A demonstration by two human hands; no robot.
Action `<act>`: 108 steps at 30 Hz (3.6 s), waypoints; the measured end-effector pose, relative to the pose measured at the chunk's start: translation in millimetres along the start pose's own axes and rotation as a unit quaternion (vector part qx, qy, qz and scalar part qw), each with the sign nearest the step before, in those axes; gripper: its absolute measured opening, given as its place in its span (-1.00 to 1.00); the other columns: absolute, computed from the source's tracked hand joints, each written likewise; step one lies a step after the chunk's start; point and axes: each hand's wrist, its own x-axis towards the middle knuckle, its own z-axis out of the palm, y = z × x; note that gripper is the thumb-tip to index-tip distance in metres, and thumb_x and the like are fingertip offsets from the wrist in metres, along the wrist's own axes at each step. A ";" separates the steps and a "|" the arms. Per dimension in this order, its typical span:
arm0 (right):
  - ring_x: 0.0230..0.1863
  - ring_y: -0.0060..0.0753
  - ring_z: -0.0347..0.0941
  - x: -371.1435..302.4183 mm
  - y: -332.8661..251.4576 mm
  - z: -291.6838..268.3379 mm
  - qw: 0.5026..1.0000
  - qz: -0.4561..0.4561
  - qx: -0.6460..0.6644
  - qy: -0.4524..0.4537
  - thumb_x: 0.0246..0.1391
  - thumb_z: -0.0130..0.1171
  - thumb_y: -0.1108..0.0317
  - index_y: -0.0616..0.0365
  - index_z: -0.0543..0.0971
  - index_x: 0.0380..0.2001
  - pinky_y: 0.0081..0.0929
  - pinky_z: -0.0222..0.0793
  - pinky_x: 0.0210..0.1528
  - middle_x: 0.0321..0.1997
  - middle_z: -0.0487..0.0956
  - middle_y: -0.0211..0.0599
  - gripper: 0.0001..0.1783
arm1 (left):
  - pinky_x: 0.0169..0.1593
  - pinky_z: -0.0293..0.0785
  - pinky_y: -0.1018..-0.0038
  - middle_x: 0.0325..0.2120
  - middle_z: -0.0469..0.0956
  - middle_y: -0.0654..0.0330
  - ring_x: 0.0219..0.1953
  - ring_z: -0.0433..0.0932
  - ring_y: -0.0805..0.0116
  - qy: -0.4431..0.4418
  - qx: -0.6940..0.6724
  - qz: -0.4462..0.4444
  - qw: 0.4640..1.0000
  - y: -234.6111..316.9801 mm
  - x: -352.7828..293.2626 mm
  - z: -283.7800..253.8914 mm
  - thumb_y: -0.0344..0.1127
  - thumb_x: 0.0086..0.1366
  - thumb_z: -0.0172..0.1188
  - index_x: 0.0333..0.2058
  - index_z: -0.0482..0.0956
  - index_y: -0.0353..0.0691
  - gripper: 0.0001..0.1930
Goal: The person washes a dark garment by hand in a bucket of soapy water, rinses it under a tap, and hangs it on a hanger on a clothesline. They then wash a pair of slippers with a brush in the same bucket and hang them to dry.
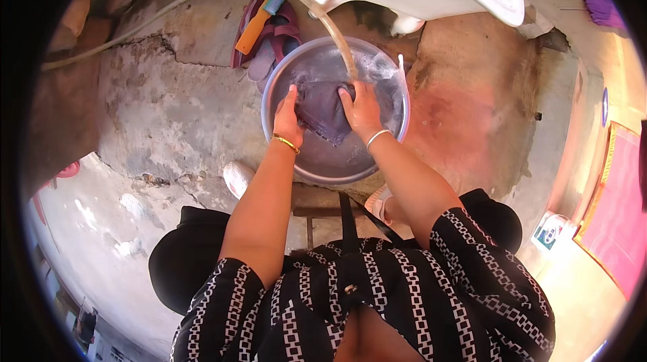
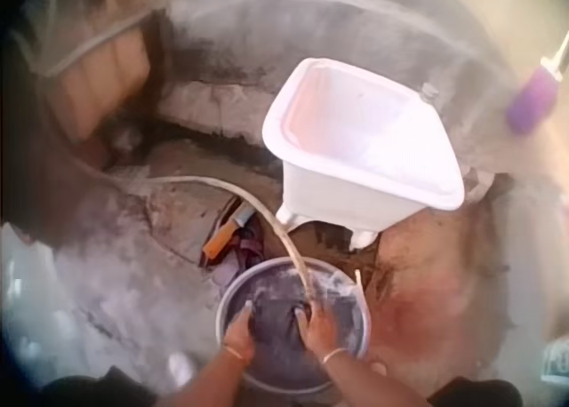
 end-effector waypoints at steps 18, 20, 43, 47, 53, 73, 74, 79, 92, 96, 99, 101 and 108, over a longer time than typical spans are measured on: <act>-0.04 -0.05 0.47 -54.5 -77.0 -77.9 0.971 -0.041 0.104 -0.213 -0.01 0.20 -0.03 0.32 0.38 0.01 -0.24 0.38 -0.02 -0.01 0.46 0.05 -0.32 | -0.02 0.48 0.20 -0.14 0.53 0.12 -0.13 0.55 0.19 -0.244 -0.071 -0.125 0.959 11.3 -84.6 29.4 -0.04 0.21 0.20 0.00 0.43 -0.17 -0.53; 0.00 0.11 0.40 -77.4 -105.6 -117.2 0.972 -0.191 -0.104 -0.094 -0.10 0.21 -0.10 0.32 0.42 -0.08 -0.19 0.36 0.00 -0.05 0.45 0.13 -0.30 | -0.08 0.51 0.18 -0.19 0.55 0.11 -0.18 0.56 0.17 -0.246 -0.077 -0.091 0.962 24.3 -104.5 41.1 -0.10 0.22 0.18 -0.01 0.44 -0.20 -0.57; 0.03 -0.11 0.41 -108.7 -140.1 -220.2 0.903 -0.318 0.267 0.110 0.12 0.13 0.14 0.18 0.43 0.01 -0.37 0.31 0.05 -0.03 0.48 -0.14 -0.54 | 0.17 0.28 0.01 0.13 0.33 0.10 0.11 0.37 0.07 -0.400 -0.010 -0.042 0.915 72.1 -232.7 105.3 0.42 0.18 -0.12 0.21 0.20 -0.04 -0.20; 0.10 -0.02 0.33 -147.6 -148.1 -229.5 0.869 -0.466 0.041 0.163 0.06 0.13 0.19 0.15 0.48 -0.05 -0.18 0.20 0.16 -0.03 0.47 -0.16 -0.59 | 0.20 0.29 0.17 0.14 0.32 0.07 0.15 0.35 0.13 -0.421 -0.085 0.023 0.903 92.1 -229.9 120.8 0.38 0.24 -0.19 0.19 0.26 -0.11 -0.24; 0.04 -0.10 0.37 -143.4 -137.9 -241.2 0.875 -0.467 0.055 0.114 0.02 0.17 0.32 0.16 0.56 -0.22 -0.17 0.21 0.14 -0.11 0.50 -0.18 -0.75 | 0.16 0.32 0.28 0.02 0.44 0.12 0.05 0.42 0.19 -0.390 -0.096 0.056 0.914 90.6 -209.8 117.2 0.13 0.29 0.01 0.10 0.37 -0.14 -0.44; -0.11 -0.40 0.42 -148.5 -141.5 -240.0 0.881 -0.473 -0.009 0.010 -0.07 0.14 0.44 0.13 0.62 -0.45 -0.38 0.30 0.01 -0.26 0.54 -0.38 -0.90 | -0.08 0.48 0.37 -0.24 0.52 0.07 -0.18 0.53 0.29 -0.291 0.055 0.029 0.955 91.2 -237.2 122.7 0.00 0.24 0.11 -0.02 0.41 -0.29 -0.51; -0.08 -0.45 0.41 -148.7 -138.3 -244.3 0.892 -0.416 0.178 -0.009 -0.02 0.13 0.43 0.12 0.62 -0.43 -0.40 0.30 0.02 -0.25 0.55 -0.39 -0.89 | -0.15 0.50 0.41 -0.30 0.54 0.09 -0.25 0.55 0.32 -0.282 0.065 0.037 0.957 93.5 -238.0 122.7 -0.01 0.24 0.11 -0.07 0.43 -0.28 -0.54; 0.18 -0.34 0.25 -103.2 -104.8 -262.8 0.752 -0.079 0.645 -0.113 0.07 0.16 -0.08 -0.05 0.21 0.25 -0.06 0.22 0.10 0.24 0.26 -0.24 -0.25 | -0.47 0.49 0.63 -0.50 0.53 0.18 -0.56 0.52 0.44 -0.335 -0.028 0.054 0.940 97.7 -268.6 143.6 0.02 0.30 0.01 -0.08 0.40 -0.23 -0.58; -0.33 -0.66 0.26 -111.5 -141.3 -240.7 0.902 -0.293 0.306 -0.084 -0.06 0.24 0.42 0.14 0.35 -0.53 -0.61 0.27 -0.27 -0.45 0.35 -0.53 -0.77 | -0.21 0.48 0.39 -0.33 0.55 0.11 -0.28 0.54 0.28 -0.312 0.436 0.163 0.828 82.2 -250.3 132.8 -0.24 0.10 0.14 -0.03 0.41 -0.33 -0.54; -0.29 -0.67 0.26 -107.1 -139.9 -215.3 0.902 -0.299 0.312 -0.018 -0.06 0.18 0.49 0.15 0.44 -0.22 -0.64 0.27 -0.16 -0.39 0.35 -0.52 -0.72 | -0.16 0.46 0.21 -0.34 0.55 -0.21 -0.24 0.57 -0.08 -0.201 0.555 0.363 0.721 79.0 -240.7 129.8 -0.27 0.03 0.13 -0.09 0.36 -0.46 -0.51; -0.08 -0.52 0.31 -102.4 -126.1 -206.3 0.908 -0.244 0.338 -0.043 -0.03 0.30 0.29 0.09 0.21 0.20 -0.55 0.27 0.02 -0.13 0.38 -0.32 -0.26 | -0.18 0.47 0.14 -0.34 0.55 -0.19 -0.28 0.55 -0.14 -0.129 0.673 0.403 0.606 82.0 -240.6 128.7 -0.28 0.02 0.16 -0.14 0.36 -0.43 -0.55; 0.00 -0.42 0.32 -107.1 -121.6 -201.1 0.907 -0.136 0.390 -0.083 -0.07 0.37 0.16 0.11 0.12 0.25 -0.50 0.26 0.06 -0.05 0.39 -0.22 -0.11 | -0.27 0.51 0.15 -0.36 0.54 -0.11 -0.35 0.56 -0.10 -0.105 0.710 0.460 0.522 74.3 -239.2 126.0 -0.35 -0.01 0.21 -0.15 0.35 -0.39 -0.57; -0.05 -0.40 0.43 -116.7 -111.9 -201.4 0.845 0.083 0.505 -0.158 0.02 0.30 0.12 0.16 0.23 0.14 -0.38 0.47 -0.11 -0.01 0.43 -0.24 -0.29 | -0.40 0.49 0.23 -0.45 0.51 -0.02 -0.47 0.55 -0.01 -0.072 0.739 0.526 0.415 66.3 -228.1 118.0 -0.34 -0.06 0.29 -0.06 0.33 -0.33 -0.45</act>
